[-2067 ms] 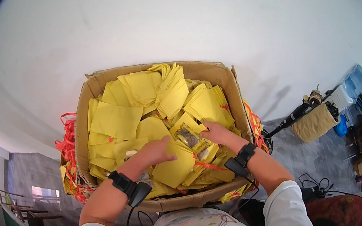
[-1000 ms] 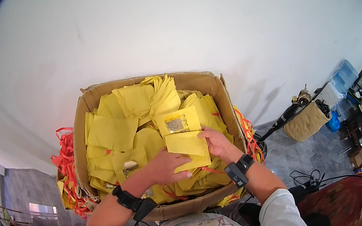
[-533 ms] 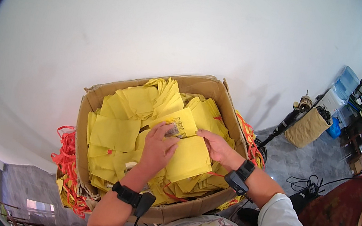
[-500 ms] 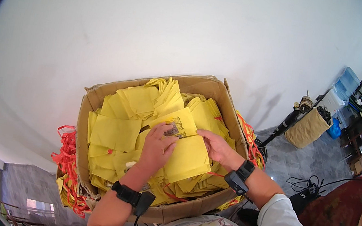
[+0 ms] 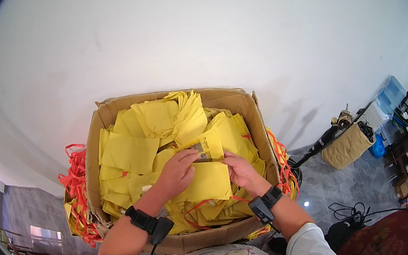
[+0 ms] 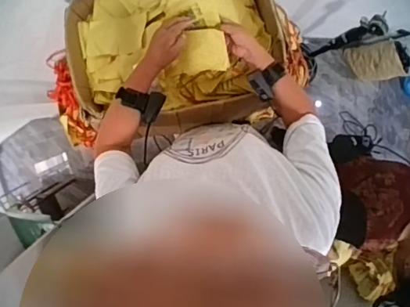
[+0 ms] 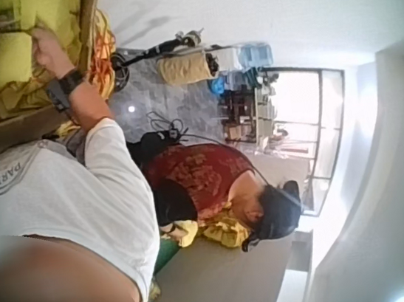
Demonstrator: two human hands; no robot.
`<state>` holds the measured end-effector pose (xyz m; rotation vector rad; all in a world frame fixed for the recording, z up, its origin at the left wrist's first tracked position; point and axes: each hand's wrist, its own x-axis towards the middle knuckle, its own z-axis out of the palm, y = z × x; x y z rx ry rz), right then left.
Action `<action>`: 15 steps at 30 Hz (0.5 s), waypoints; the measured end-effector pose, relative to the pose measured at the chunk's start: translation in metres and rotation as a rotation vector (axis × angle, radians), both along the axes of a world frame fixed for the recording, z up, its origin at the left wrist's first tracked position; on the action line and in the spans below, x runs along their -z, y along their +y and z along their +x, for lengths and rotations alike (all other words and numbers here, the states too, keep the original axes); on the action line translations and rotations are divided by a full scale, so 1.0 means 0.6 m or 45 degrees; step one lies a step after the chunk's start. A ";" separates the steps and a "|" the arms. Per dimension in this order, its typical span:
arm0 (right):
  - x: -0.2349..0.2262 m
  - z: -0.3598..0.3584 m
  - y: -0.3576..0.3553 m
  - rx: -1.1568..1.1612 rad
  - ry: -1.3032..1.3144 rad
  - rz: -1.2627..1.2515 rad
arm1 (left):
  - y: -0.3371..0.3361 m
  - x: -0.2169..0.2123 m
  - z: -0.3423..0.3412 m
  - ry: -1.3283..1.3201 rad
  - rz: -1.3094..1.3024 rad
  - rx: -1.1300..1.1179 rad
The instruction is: The person repeatedly picks up stacks of yellow paper packets from a cardboard box, separates them, and places them onto a table. A coworker is also present, handling similar packets and tying them with red string.
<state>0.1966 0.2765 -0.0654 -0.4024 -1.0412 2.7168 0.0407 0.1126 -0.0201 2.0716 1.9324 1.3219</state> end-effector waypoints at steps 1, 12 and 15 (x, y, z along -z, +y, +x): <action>0.002 -0.001 -0.001 0.014 -0.045 0.056 | 0.001 0.000 0.000 0.005 0.000 0.020; 0.040 -0.013 0.010 0.168 -0.164 -0.116 | 0.004 -0.009 -0.007 0.053 0.025 -0.048; 0.049 -0.011 0.016 0.209 -0.159 -0.128 | 0.007 0.000 -0.006 0.114 -0.068 -0.049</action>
